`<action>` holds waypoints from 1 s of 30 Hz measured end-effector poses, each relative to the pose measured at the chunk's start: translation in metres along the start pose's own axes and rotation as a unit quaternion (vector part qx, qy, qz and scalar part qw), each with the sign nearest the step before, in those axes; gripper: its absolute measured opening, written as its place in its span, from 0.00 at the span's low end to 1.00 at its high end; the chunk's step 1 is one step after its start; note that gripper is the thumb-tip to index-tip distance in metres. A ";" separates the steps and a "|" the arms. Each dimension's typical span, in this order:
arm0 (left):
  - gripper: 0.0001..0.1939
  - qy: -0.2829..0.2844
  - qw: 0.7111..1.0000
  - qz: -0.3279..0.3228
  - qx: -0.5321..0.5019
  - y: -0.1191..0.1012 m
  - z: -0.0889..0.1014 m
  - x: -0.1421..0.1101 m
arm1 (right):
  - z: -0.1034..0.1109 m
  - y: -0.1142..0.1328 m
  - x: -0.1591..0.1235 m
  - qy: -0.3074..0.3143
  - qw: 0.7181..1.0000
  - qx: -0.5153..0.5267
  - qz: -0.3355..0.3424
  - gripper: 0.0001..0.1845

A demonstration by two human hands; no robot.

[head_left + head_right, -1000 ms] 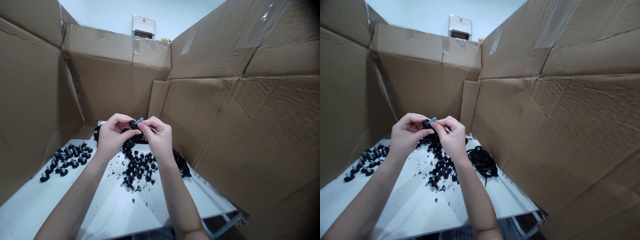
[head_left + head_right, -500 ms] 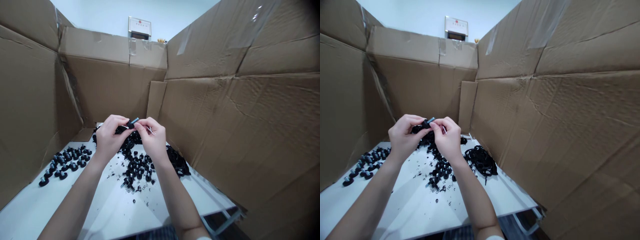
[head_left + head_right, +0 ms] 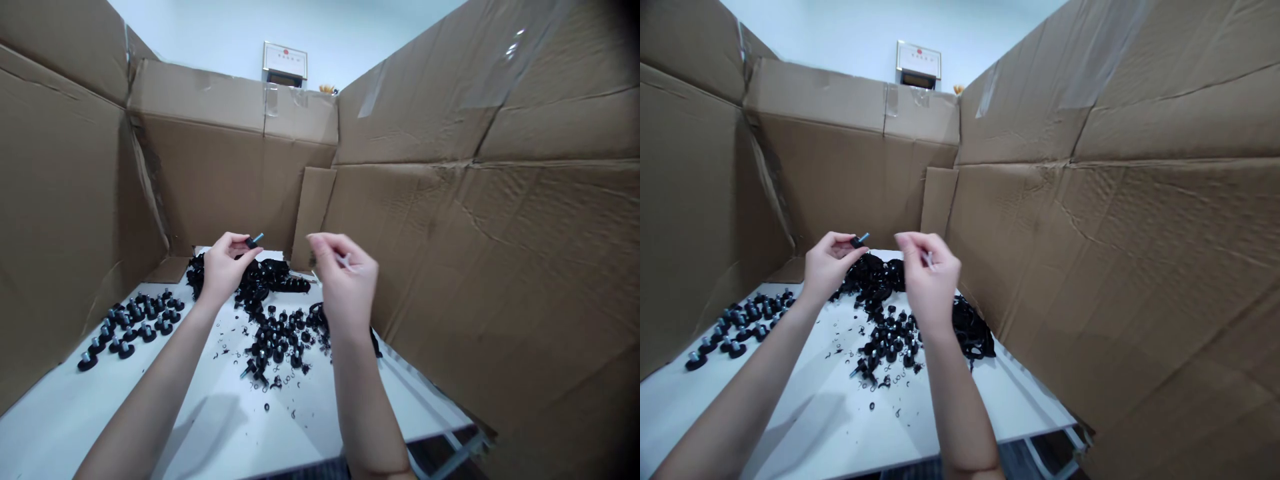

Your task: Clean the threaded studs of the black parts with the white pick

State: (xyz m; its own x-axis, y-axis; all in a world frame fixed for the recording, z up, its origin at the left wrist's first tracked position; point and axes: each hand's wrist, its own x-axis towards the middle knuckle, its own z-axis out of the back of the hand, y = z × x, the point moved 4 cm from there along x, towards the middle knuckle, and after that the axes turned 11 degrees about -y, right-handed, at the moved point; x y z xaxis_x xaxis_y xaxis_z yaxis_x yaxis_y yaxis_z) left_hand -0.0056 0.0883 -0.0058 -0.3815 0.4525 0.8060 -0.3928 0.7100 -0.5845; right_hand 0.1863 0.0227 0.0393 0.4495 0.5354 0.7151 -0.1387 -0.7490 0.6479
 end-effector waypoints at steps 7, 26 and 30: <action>0.16 0.112 0.921 0.240 -0.287 -0.033 0.013 0.002 | 0.046 -0.031 0.056 -0.093 0.910 -0.394 0.086 0.15; 0.13 0.138 0.962 0.153 0.182 0.031 0.049 0.029 | 0.048 -0.050 0.067 -0.066 0.919 -0.388 0.031 0.14; 0.10 0.215 0.900 0.191 0.328 0.094 0.071 0.032 | 0.043 -0.046 0.062 -0.044 0.932 -0.357 0.047 0.13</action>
State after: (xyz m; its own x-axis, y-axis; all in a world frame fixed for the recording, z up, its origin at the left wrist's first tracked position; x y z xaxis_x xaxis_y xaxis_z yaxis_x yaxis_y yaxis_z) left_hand -0.1138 0.1315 -0.0410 -0.2899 0.8628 0.4142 -0.7646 0.0514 -0.6424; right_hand 0.2581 0.0739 0.0420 0.4726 0.4227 0.7733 -0.7187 -0.3230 0.6158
